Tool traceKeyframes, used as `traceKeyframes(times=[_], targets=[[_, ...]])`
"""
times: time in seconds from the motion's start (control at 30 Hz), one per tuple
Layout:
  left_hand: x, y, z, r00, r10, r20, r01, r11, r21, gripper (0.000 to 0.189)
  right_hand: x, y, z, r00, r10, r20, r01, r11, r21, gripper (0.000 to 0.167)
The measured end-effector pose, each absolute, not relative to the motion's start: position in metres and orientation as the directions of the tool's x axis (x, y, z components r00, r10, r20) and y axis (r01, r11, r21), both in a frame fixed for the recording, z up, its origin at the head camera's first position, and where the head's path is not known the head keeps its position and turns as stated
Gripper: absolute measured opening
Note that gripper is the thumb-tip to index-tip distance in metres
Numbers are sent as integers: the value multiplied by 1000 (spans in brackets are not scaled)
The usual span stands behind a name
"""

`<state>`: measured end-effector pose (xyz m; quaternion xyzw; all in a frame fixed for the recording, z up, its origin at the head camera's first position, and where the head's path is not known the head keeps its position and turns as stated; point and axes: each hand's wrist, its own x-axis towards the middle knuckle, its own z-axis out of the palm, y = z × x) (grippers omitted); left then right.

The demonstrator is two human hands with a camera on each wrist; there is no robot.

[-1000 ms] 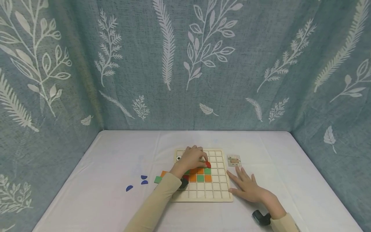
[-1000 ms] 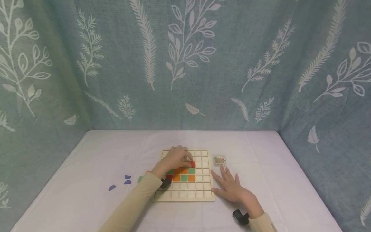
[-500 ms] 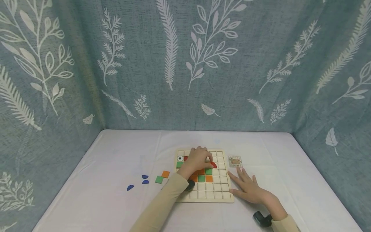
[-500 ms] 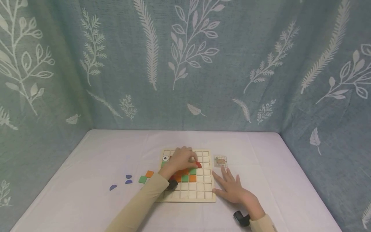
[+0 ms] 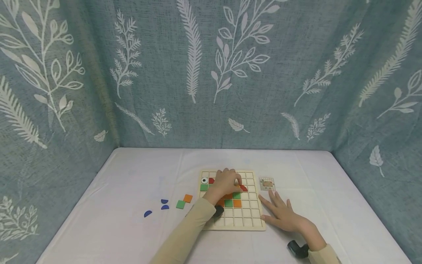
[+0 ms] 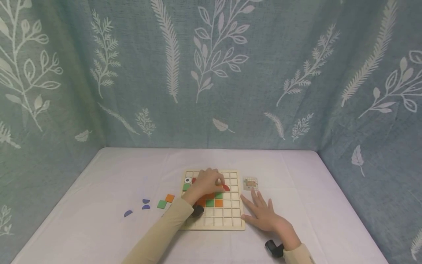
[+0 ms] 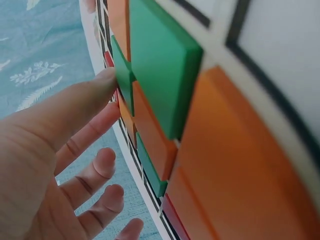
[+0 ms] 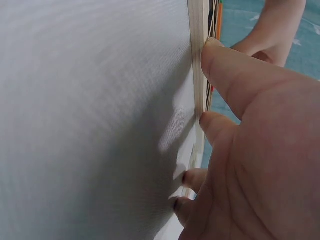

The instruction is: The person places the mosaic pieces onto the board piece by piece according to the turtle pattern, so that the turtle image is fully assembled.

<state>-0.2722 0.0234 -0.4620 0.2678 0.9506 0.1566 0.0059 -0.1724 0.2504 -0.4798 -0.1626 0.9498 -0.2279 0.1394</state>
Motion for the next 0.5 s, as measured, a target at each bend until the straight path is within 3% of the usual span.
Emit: traceKeyframes(times=[0.5], targets=[[-262,4,-462,-845,516,140,529,767,364,22,-172,250,-480,-912,-362,-192,-238,850,-470,68]])
